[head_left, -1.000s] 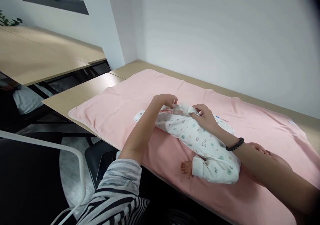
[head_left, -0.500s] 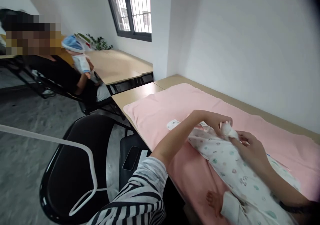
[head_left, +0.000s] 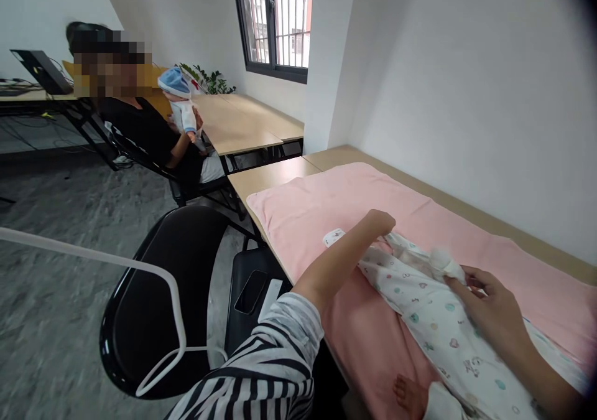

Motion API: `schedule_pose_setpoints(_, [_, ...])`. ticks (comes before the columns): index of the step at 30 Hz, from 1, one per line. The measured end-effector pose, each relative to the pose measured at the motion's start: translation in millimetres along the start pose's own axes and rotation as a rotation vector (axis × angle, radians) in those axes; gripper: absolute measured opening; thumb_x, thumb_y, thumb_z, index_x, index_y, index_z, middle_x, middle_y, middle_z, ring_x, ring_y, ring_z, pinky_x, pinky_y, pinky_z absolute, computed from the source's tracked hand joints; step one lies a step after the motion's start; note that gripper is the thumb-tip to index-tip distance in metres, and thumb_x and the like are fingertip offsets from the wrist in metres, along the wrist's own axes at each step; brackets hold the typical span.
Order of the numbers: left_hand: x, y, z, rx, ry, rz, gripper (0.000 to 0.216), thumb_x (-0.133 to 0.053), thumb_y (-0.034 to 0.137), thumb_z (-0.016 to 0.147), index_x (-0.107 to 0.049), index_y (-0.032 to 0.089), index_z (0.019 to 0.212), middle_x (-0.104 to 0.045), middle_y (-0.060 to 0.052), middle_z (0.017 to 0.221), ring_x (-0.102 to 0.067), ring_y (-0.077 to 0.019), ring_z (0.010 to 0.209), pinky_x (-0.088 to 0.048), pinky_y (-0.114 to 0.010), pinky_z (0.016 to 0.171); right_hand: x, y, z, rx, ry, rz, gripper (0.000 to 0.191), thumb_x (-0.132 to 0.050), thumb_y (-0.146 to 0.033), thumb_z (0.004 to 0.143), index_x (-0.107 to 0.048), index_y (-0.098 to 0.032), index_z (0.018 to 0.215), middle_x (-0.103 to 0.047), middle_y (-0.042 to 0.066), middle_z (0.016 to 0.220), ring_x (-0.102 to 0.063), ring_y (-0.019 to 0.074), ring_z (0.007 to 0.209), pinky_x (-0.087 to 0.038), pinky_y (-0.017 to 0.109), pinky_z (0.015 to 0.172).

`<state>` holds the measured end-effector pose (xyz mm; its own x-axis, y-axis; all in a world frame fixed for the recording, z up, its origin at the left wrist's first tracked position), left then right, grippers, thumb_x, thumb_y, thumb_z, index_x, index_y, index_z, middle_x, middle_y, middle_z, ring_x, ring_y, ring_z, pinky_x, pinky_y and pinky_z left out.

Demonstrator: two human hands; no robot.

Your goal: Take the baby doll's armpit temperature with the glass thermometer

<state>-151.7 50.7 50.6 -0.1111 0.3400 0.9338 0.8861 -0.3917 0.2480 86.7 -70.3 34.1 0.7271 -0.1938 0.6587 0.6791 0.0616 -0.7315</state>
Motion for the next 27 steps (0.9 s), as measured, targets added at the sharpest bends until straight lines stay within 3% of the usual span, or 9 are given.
schedule_pose_setpoints(6, [5,6,-8,0.015,0.050,0.121,0.027,-0.057,0.001,0.081,-0.072,0.012,0.101,-0.070,-0.018,0.110,-0.067,-0.0298,0.110,-0.054,-0.044,0.096,1,-1,-1,-0.007,-0.008,-0.010,0.029,-0.070,-0.063,0.071,-0.072,-0.043,0.092,-0.072,0.004,0.101,-0.068,0.0365,0.090,-0.053,0.056,0.074])
schedule_pose_setpoints(11, [22,0,-16,-0.045,0.095,0.127,0.038,-0.050,0.012,0.091,-0.067,0.023,0.124,-0.066,-0.009,0.128,-0.064,-0.0229,0.113,-0.053,-0.035,0.096,-1,-4,-1,0.055,0.034,-0.042,0.039,-0.067,-0.056,0.073,-0.073,-0.027,0.098,-0.069,0.006,0.097,-0.064,0.0279,0.087,-0.051,0.045,0.080])
schedule_pose_setpoints(14, [32,-5,-16,-0.055,0.103,0.152,0.034,-0.052,0.017,0.092,-0.069,0.024,0.120,-0.068,-0.007,0.125,-0.064,-0.0214,0.113,-0.050,-0.031,0.098,-4,-9,-2,0.181,0.058,-0.062,0.042,-0.063,-0.053,0.075,-0.071,-0.020,0.099,-0.067,0.008,0.092,-0.061,0.0259,0.085,-0.049,0.042,0.078])
schedule_pose_setpoints(17, [39,-7,-15,0.025,0.109,0.209,0.026,-0.058,0.031,0.093,-0.073,0.014,0.107,-0.070,-0.014,0.112,-0.066,-0.0269,0.104,-0.051,-0.037,0.094,-7,-11,0,0.212,0.062,-0.103,0.035,-0.063,-0.046,0.076,-0.070,-0.019,0.097,-0.064,0.006,0.090,-0.059,0.0234,0.084,-0.048,0.039,0.081])
schedule_pose_setpoints(20, [42,4,-17,0.023,0.155,0.259,0.035,-0.072,0.034,0.086,-0.069,0.017,0.115,-0.066,-0.014,0.121,-0.061,-0.0295,0.116,-0.046,-0.039,0.102,-11,-14,1,0.257,0.028,-0.145,0.027,-0.064,-0.034,0.077,-0.070,-0.020,0.099,-0.063,0.005,0.093,-0.059,0.0215,0.085,-0.048,0.036,0.084])
schedule_pose_setpoints(24, [33,33,-20,-0.073,-0.014,0.192,0.041,-0.074,0.049,0.082,-0.068,0.022,0.112,-0.068,-0.007,0.119,-0.064,-0.0246,0.104,-0.050,-0.032,0.091,-17,-17,3,0.268,-0.018,-0.221,0.027,-0.065,-0.028,0.079,-0.070,-0.019,0.104,-0.060,0.006,0.097,-0.059,0.0210,0.090,-0.047,0.034,0.085])
schedule_pose_setpoints(27, [20,54,-16,-0.071,-0.119,0.275,0.044,-0.066,0.054,0.085,-0.069,0.019,0.112,-0.069,-0.011,0.117,-0.066,-0.0261,0.099,-0.053,-0.034,0.087,-20,-19,5,0.269,-0.060,-0.305,0.030,-0.066,-0.029,0.081,-0.070,-0.019,0.109,-0.059,0.007,0.102,-0.058,0.0226,0.097,-0.046,0.035,0.089])
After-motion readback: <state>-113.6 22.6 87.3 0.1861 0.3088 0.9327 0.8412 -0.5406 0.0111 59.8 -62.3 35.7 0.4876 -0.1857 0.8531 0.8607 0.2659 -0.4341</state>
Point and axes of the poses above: each hand's wrist, its own z-axis towards the middle knuckle, its own x-axis out of the back of the hand, y = z × x, the point moved 3 cm from there along z, towards the middle knuckle
